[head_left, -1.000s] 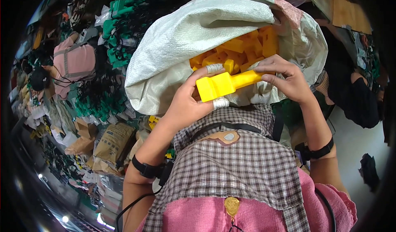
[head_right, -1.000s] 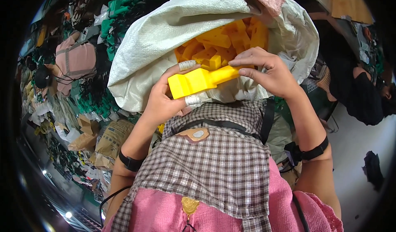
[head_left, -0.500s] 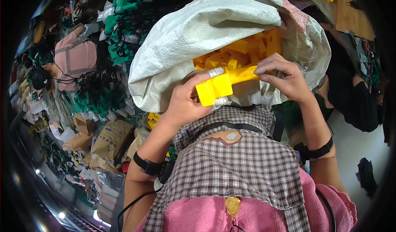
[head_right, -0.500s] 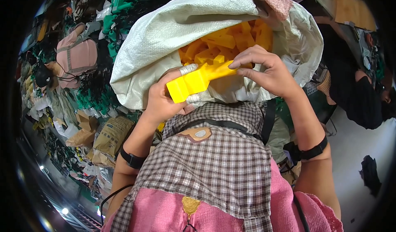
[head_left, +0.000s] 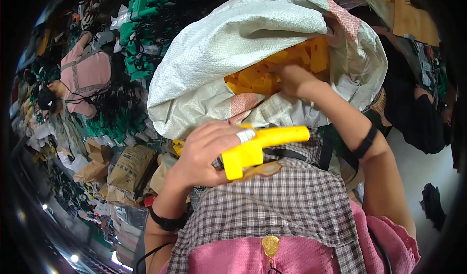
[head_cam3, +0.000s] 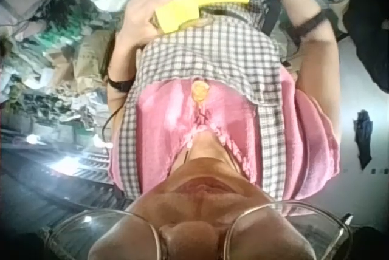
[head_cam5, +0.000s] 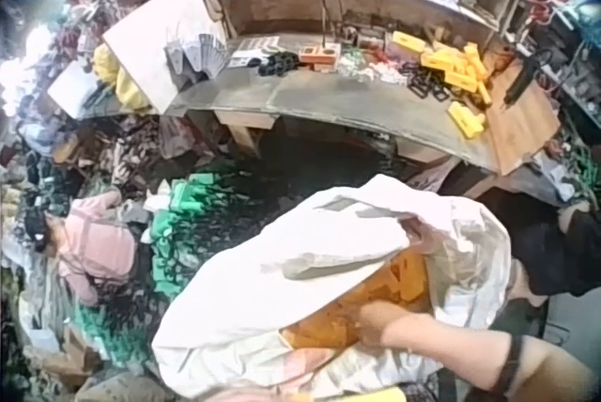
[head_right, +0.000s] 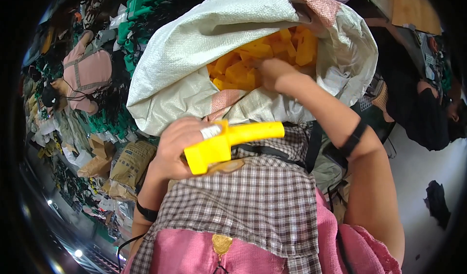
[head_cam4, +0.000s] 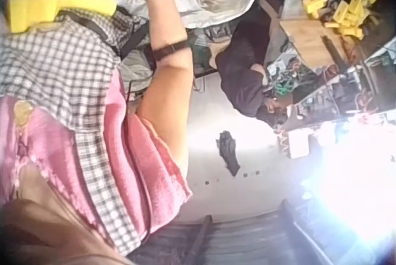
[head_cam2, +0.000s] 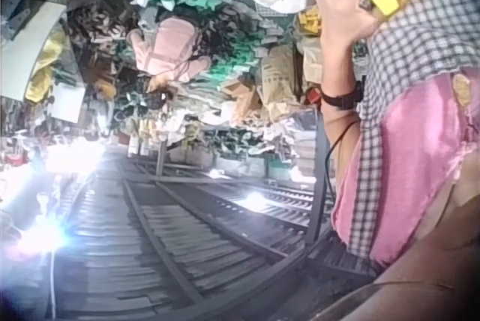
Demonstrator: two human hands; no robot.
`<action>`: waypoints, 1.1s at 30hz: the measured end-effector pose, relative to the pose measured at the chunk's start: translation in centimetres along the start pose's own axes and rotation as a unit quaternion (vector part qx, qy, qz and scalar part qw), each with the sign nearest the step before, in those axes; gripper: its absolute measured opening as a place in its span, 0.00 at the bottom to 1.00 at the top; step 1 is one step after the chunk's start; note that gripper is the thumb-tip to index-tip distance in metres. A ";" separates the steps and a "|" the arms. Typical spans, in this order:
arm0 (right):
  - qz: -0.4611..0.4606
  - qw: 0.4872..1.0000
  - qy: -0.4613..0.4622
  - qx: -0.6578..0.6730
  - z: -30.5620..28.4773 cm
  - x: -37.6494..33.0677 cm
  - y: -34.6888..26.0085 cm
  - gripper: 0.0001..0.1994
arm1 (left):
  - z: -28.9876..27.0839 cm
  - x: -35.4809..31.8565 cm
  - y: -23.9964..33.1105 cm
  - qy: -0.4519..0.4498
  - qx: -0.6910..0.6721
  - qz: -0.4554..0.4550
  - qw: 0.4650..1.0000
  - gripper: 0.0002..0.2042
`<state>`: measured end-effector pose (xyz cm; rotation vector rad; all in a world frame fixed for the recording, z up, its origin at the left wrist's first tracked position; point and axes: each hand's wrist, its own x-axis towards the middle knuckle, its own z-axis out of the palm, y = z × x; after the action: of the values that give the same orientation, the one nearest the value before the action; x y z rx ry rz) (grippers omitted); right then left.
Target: The recorder is sorting yellow plastic parts from a white bag and placing them on a workbench.
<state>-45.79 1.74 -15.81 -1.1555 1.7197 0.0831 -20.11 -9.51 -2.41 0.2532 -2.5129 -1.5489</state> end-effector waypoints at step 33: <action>-0.285 0.857 0.332 0.274 -1.2 -9.3 -2.4 0.26 | 0.2 3.8 1.5 -0.096 0.238 -0.038 0.966 0.23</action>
<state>-44.71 5.86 -7.16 -1.2657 1.7008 -1.2238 -23.93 -9.63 -0.95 0.2756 -3.0371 -1.0066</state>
